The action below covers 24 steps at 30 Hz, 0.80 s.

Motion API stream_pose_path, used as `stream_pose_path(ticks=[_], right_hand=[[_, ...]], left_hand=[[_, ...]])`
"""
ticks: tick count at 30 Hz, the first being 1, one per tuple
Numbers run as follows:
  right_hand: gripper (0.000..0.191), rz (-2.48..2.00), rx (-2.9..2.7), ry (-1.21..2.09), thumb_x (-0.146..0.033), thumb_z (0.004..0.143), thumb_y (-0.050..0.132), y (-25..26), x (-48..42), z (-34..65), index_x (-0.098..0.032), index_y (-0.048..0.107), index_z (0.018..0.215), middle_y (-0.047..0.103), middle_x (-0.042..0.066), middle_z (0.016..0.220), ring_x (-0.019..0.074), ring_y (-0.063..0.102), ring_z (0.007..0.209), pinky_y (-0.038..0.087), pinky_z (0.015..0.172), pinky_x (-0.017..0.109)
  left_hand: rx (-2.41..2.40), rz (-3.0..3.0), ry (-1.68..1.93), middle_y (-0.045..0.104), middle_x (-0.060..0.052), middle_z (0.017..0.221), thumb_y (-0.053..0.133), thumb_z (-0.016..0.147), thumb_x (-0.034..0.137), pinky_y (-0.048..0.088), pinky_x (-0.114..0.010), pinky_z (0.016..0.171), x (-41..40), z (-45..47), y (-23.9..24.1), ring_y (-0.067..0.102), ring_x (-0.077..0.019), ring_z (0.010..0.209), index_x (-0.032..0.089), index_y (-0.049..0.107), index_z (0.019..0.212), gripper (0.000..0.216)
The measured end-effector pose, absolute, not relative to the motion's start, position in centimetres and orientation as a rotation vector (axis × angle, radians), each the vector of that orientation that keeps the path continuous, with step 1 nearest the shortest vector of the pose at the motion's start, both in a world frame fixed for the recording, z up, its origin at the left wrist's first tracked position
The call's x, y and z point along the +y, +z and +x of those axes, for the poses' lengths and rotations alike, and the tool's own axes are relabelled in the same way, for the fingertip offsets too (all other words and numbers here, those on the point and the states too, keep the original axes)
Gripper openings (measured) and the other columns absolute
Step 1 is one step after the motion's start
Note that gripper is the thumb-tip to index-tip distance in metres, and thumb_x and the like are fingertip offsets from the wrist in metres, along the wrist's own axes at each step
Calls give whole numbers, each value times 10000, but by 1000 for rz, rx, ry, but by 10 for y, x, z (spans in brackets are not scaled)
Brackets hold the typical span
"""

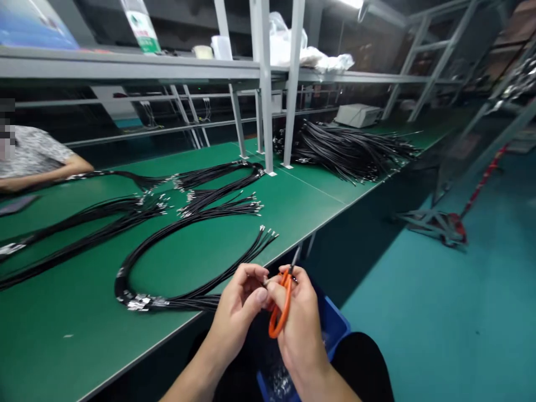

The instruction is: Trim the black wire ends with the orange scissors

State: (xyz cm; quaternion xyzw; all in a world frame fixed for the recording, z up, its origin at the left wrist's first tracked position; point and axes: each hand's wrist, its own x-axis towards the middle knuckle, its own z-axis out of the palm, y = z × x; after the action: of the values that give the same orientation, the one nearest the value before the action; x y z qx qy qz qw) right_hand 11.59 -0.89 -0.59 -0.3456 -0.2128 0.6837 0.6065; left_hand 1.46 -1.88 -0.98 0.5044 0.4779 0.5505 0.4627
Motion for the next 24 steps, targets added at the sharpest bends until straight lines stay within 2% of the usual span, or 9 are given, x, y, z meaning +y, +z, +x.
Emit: stream_pose_path(ticks=[5, 9, 14, 19, 21, 24], right_hand=[[256, -759, -517, 1594, -111, 702, 697, -2, -10, 114, -205, 528, 869, 589, -52, 650, 79, 528, 543, 444, 535, 181], [218, -730, -516, 1652, -96, 720, 649, -4, -9, 119, -185, 526, 876, 586, -44, 617, 89, 532, 517, 441, 544, 197], [224, -744, -480, 1668, -89, 716, 633, -5, -8, 120, -182, 523, 887, 589, -37, 615, 104, 540, 518, 440, 542, 215], [246, -752, -444, 1653, -82, 693, 655, -5, -5, 121, -183, 534, 881, 588, -39, 617, 99, 531, 517, 433, 528, 205], [213, -737, -441, 1671, -95, 704, 648, -4, -3, 122, -181, 537, 863, 579, -38, 593, 102, 528, 513, 436, 537, 212], [177, -723, -435, 1685, -104, 723, 639, -2, -2, 123, -178, 542, 851, 583, -28, 599, 106, 526, 526, 439, 539, 216]], left_hand=[[1031, 1104, 1414, 547, 20, 690, 634, 803, 212, 433, -207, 519, -14, 14, -1, 538, -87, 539, 149, 583, 700, 130], [871, 1025, 1355, 592, 12, 667, 621, 817, 169, 437, -197, 560, -11, 11, 0, 554, -80, 559, 135, 616, 727, 96], [823, 901, 1356, 568, 24, 652, 563, 852, 160, 418, -188, 571, -10, 13, -3, 516, -69, 563, 146, 583, 743, 111], [820, 959, 1346, 559, 18, 703, 600, 833, 174, 425, -196, 580, -8, 15, -5, 505, -74, 580, 155, 553, 766, 85], [872, 1006, 1357, 539, 14, 718, 578, 847, 189, 440, -212, 601, -7, 11, -6, 496, -81, 594, 157, 543, 754, 105], [1152, 1279, 1435, 563, -14, 796, 546, 858, 181, 474, -248, 659, -8, 4, -6, 549, -118, 687, 171, 580, 841, 40]])
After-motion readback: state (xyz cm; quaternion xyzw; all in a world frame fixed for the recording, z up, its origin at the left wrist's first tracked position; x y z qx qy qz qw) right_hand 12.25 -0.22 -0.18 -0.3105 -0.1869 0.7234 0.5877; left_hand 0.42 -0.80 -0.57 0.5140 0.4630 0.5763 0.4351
